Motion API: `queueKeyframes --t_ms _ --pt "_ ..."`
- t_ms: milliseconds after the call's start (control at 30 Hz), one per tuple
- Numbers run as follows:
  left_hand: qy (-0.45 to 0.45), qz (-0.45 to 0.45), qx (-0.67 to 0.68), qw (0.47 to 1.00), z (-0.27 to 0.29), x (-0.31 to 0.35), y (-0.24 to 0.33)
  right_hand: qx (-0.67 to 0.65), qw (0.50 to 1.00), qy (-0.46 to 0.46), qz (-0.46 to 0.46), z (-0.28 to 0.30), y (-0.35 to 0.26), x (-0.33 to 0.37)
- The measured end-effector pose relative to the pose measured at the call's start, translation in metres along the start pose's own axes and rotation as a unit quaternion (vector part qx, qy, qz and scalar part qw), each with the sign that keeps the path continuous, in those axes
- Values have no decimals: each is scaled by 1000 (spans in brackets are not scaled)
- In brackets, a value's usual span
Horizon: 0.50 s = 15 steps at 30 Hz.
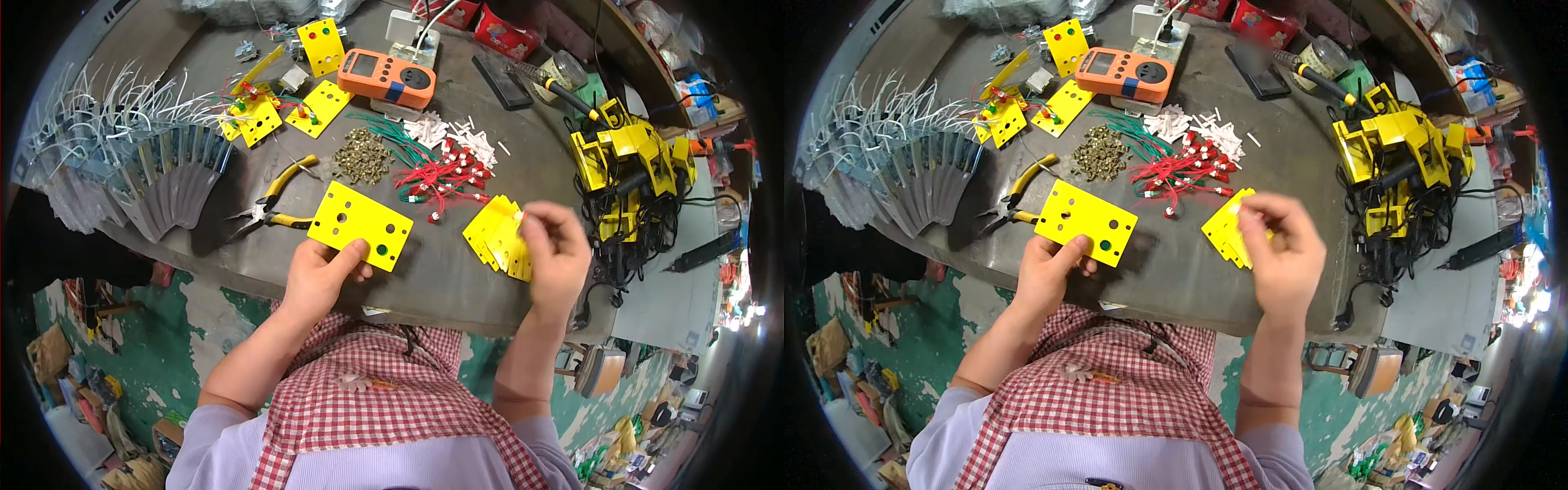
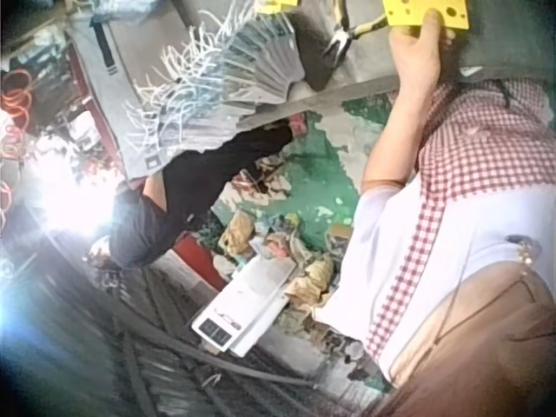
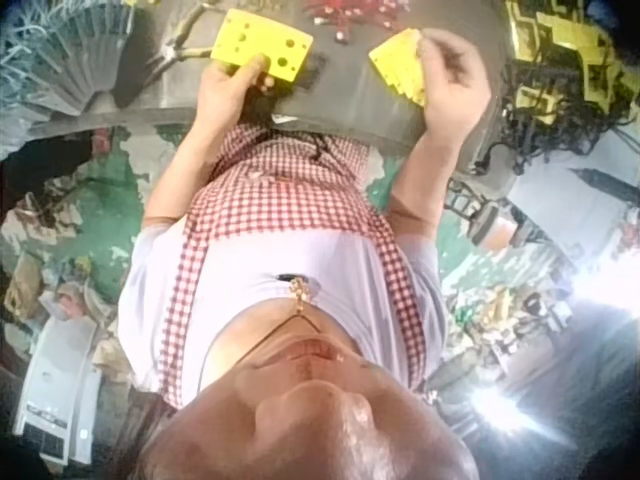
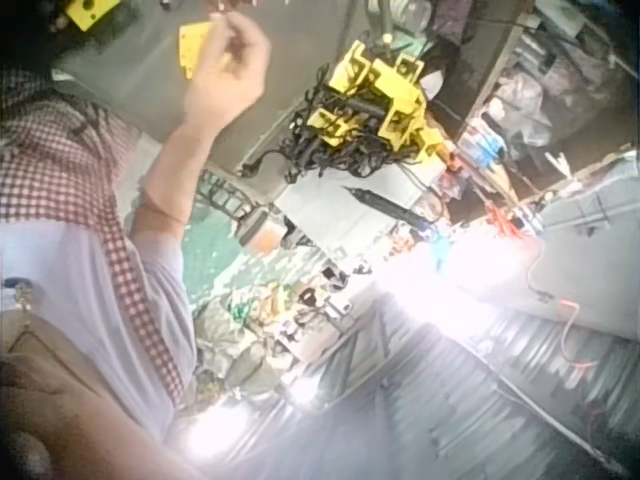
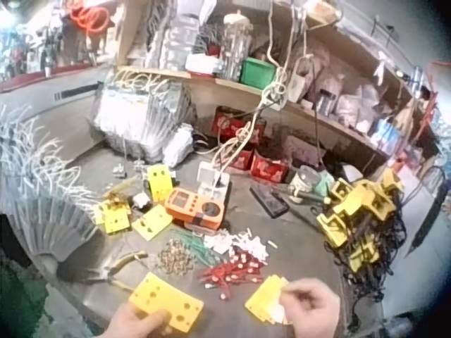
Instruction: Manually inserting colored wires into holes in yellow plastic plates.
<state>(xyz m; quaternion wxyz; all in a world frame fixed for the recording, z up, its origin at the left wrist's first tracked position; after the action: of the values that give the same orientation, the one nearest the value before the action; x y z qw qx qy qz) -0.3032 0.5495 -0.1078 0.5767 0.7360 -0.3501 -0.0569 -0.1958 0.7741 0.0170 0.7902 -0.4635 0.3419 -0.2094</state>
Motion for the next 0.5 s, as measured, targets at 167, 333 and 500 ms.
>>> queueKeyframes --t_ms 167,333,500 --pt "4 -17 6 1000 1 2 5 -106 984 -127 -72 -22 12 26" --pt "-1 -15 18 1000 1 3 5 -118 986 -97 -66 -23 12 27" --pt "-8 -3 57 998 0 3 6 -76 992 -101 -15 -27 5 27"
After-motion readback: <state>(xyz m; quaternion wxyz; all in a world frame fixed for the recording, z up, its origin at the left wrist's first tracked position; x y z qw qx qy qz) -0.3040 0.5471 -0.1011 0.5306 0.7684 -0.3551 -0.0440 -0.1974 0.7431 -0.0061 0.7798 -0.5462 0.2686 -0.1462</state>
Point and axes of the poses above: each hand's wrist, its own x-axis away from the middle knuckle, its own z-axis out of the back of the hand, y = z × x, the point moved 7 cm from there along -x, towards the middle knuckle
